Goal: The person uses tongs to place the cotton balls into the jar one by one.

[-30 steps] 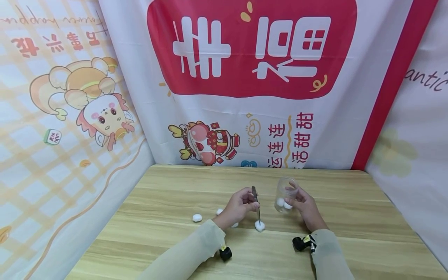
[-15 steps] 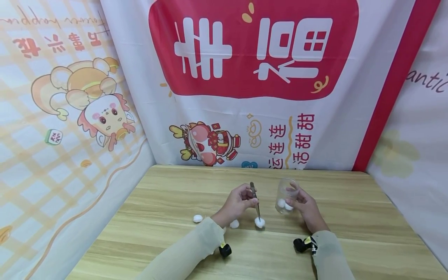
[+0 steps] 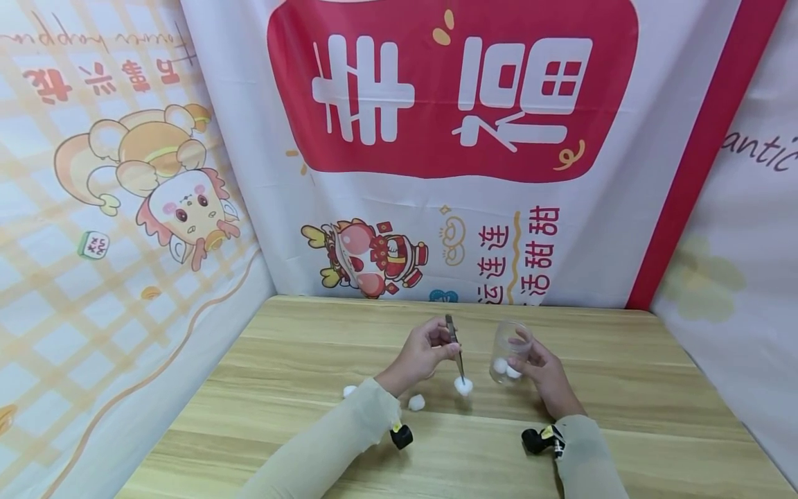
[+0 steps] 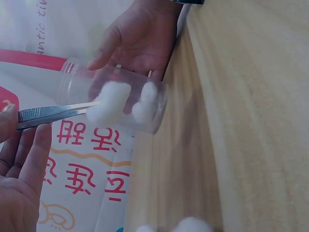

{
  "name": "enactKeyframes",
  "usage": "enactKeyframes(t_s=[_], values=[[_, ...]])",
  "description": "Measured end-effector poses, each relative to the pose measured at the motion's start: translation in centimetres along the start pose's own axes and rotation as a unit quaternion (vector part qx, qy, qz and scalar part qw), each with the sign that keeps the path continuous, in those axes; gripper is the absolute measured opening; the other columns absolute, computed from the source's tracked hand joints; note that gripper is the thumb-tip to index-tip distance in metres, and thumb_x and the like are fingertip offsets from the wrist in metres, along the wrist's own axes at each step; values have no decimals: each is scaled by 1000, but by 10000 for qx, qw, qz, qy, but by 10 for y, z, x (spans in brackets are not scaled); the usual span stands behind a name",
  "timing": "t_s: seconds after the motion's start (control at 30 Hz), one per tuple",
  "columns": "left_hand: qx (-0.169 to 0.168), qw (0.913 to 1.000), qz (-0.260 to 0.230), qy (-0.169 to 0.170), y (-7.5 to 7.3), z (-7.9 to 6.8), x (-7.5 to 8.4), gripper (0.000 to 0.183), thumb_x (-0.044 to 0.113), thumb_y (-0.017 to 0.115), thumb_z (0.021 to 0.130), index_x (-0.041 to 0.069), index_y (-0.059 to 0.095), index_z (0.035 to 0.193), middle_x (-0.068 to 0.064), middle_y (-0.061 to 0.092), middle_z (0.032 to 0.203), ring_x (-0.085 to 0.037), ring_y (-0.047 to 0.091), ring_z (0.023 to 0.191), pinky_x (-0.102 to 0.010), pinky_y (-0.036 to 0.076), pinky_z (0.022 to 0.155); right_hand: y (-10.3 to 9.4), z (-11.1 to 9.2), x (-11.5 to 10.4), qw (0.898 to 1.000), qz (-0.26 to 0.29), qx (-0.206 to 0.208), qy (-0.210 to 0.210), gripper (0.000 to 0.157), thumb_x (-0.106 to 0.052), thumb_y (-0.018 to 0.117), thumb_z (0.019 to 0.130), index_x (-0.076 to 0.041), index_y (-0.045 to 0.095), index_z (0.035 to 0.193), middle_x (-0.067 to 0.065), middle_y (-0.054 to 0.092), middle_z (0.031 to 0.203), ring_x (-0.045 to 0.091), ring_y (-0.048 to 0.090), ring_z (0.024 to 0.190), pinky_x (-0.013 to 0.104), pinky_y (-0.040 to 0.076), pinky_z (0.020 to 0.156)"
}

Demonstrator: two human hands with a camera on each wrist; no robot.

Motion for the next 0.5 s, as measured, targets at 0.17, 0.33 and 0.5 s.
enactKeyframes(t_s=[0.17,0.33,0.5], values=[[-11,10000,49,41,-2,4,10,16,2,69,89,11,61,98,-2,64,88,-15,64,80,-33,60,72,0,0,0,10000,70,21,57,70,-25,67,94,-15,31,153,7,50,142,2,50,118,11,40,92],[22,9997,218,96,-3,8,21,18,1,69,89,13,61,99,-4,65,89,-15,65,81,-31,59,72,-1,-1,1,9999,105,57,-7,67,-24,68,94,-19,34,152,3,53,139,2,51,117,12,41,92],[16,9988,480,117,-2,14,29,18,7,71,89,17,62,101,-5,66,93,-13,64,82,-28,58,70,-2,-1,2,9999,43,56,-73,65,-23,67,94,-22,36,151,4,53,139,2,51,117,12,41,92]])
Point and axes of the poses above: each hand's wrist, its own z-axis towards the middle knuckle, its own y-axis out of the palm, x = y × z, the point moved 6 cm from there along z, towards the middle knuckle
